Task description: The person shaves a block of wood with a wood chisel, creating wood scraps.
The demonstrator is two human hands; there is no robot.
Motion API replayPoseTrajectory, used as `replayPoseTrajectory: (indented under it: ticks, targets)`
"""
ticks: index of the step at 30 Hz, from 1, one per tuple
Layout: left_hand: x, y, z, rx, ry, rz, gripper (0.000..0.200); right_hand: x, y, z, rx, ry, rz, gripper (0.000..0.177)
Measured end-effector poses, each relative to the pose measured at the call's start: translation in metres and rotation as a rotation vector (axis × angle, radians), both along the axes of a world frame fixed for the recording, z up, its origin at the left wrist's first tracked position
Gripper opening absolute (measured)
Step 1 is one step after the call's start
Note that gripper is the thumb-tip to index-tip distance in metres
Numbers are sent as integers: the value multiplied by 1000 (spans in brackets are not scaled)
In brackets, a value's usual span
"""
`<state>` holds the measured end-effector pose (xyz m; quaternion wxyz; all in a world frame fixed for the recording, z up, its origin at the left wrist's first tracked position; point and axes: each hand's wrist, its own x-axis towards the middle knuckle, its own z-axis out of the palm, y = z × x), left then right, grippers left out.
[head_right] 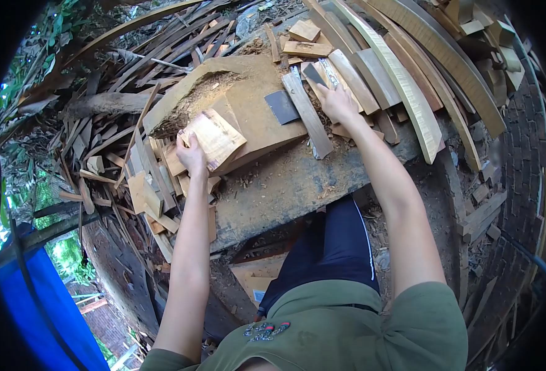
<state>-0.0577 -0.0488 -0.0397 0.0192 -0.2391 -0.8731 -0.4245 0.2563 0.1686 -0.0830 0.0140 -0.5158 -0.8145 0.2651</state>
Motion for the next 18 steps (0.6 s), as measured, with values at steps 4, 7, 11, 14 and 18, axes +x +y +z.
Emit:
replayPoseTrajectory:
  ticks: [4,7,11,14,18]
  targets:
    - [2,-2,13,29,-86,-41,32,1,-40,6,348,33,81,45]
    - [0,0,21,37,-145,-19,32,-15,-61,1,319,169,182,43]
    - [4,2,27,4,-155,0,32,-18,-71,-8,341,321,40,43]
    - [12,4,31,28,-197,12,34,14,-95,-7,446,237,-255,29]
    - [15,6,28,124,-165,30,34,57,-107,-41,443,-24,-459,33]
